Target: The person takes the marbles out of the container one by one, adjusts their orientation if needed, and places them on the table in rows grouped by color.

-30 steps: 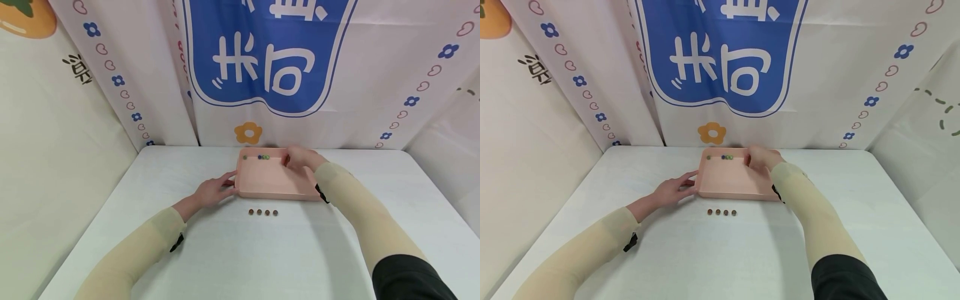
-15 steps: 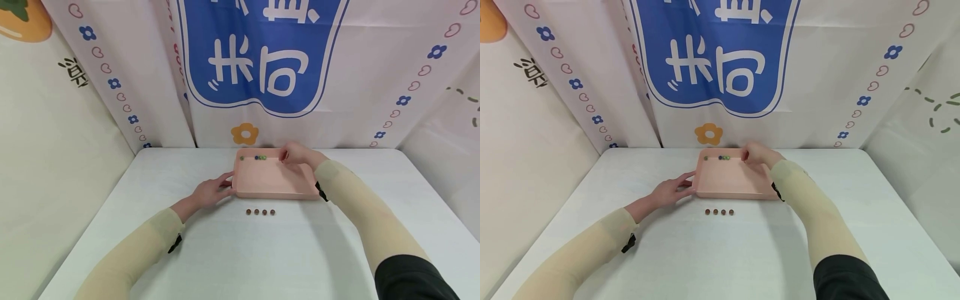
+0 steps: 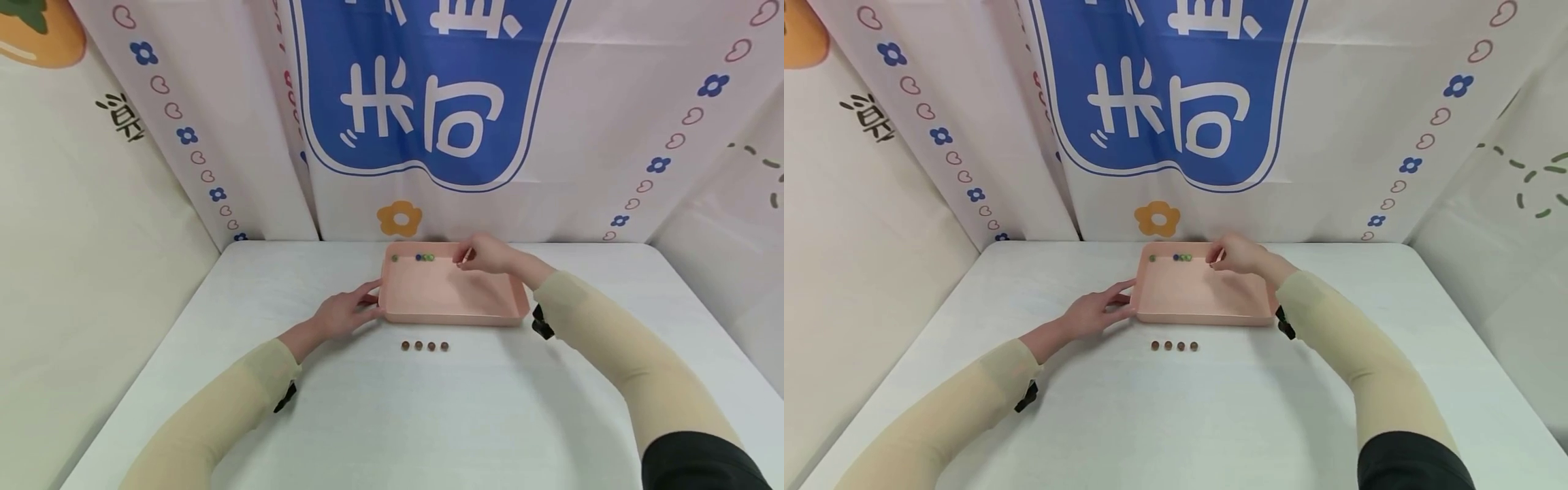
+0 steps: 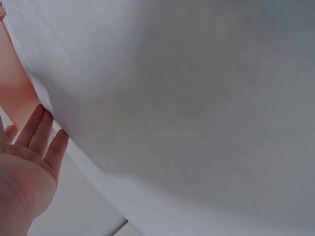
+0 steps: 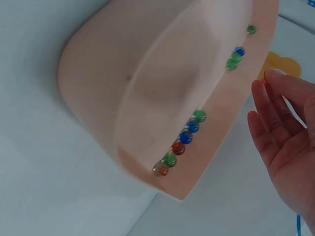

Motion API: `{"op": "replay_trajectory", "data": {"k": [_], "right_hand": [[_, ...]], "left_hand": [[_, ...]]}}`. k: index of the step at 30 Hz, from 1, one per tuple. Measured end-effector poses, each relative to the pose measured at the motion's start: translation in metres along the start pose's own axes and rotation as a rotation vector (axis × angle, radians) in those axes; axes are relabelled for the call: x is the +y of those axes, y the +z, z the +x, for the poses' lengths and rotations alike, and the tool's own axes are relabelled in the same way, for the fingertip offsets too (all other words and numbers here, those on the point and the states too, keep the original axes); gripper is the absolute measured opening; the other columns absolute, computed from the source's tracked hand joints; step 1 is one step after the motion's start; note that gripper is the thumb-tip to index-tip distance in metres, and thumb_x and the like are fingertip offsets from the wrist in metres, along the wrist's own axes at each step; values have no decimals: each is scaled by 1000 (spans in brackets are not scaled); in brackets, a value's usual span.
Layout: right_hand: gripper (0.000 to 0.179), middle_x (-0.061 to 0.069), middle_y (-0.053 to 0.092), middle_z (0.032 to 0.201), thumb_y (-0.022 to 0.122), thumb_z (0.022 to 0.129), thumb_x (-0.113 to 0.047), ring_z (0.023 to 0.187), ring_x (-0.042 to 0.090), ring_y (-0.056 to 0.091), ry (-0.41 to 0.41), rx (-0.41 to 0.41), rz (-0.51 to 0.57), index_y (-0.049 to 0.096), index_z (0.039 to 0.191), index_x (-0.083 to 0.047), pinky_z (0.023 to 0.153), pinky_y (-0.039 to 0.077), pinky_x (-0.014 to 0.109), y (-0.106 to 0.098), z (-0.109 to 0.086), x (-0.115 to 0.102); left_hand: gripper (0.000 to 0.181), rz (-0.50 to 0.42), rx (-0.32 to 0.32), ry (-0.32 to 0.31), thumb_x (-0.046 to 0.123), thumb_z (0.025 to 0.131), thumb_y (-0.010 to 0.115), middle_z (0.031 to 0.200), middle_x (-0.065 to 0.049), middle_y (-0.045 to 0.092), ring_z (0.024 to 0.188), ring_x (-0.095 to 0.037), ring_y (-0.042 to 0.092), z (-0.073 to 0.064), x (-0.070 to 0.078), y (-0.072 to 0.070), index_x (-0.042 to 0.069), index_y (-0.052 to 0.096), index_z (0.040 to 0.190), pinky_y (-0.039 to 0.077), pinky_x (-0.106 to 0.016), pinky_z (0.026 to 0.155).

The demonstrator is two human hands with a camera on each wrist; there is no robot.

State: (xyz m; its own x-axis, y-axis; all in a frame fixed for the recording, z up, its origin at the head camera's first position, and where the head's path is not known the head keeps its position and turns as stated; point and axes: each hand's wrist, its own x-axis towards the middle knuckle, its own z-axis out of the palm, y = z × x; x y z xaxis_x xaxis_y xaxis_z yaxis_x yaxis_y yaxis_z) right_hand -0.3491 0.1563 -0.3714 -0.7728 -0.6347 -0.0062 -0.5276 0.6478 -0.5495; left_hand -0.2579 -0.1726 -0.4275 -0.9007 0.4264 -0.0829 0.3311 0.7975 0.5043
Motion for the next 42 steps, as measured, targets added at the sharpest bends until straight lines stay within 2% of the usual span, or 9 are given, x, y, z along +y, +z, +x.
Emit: {"op": "replay_trajectory", "data": {"k": [4, 10, 21, 27, 35, 42], "right_hand": [[11, 4, 69, 92, 70, 86, 1, 83, 22, 62, 23, 35, 73, 72, 96, -2, 74, 51, 32, -1, -11, -13], [12, 3, 69, 95, 70, 88, -2, 84, 19, 63, -1, 51, 127, 72, 100, -5, 74, 52, 31, -2, -32, -27], [14, 3, 68, 96, 72, 87, -3, 82, 18, 65, -57, 135, 162, 73, 101, -5, 72, 55, 33, 4, -70, -32], [14, -2, 67, 94, 73, 88, -7, 78, 16, 62, -3, 150, 168, 72, 102, -7, 71, 53, 29, 12, -90, -38], [16, -4, 67, 92, 73, 87, -6, 80, 17, 62, -16, 170, 209, 71, 102, -9, 70, 52, 30, 32, -109, -40], [15, -2, 67, 94, 72, 87, -4, 79, 16, 62, 3, 155, 270, 70, 103, -4, 68, 52, 28, 52, -117, -38]], "left_hand": [[69, 1, -3, 1, 51, 97, 53, 134, -5, 59, 124, -29, 52, 0, 0, 0, 23, 27, 154, 37, -51, 101], [68, 3, -1, 4, 50, 97, 53, 134, -6, 59, 124, -29, 53, -2, 1, -1, 21, 27, 154, 38, -51, 101], [70, 1, -3, 1, 53, 96, 53, 133, -4, 60, 122, -28, 54, -1, -1, 0, 23, 27, 154, 38, -50, 101], [69, 9, -1, -4, 52, 97, 53, 134, -4, 59, 123, -28, 54, 0, -1, 1, 23, 27, 154, 38, -50, 101], [69, 7, 7, -4, 50, 97, 54, 133, -5, 59, 124, -29, 53, -1, 1, 0, 22, 27, 154, 37, -51, 102], [69, 4, 12, -7, 51, 97, 53, 134, -5, 59, 125, -30, 51, 0, 0, 1, 23, 28, 154, 36, -53, 102]]}}
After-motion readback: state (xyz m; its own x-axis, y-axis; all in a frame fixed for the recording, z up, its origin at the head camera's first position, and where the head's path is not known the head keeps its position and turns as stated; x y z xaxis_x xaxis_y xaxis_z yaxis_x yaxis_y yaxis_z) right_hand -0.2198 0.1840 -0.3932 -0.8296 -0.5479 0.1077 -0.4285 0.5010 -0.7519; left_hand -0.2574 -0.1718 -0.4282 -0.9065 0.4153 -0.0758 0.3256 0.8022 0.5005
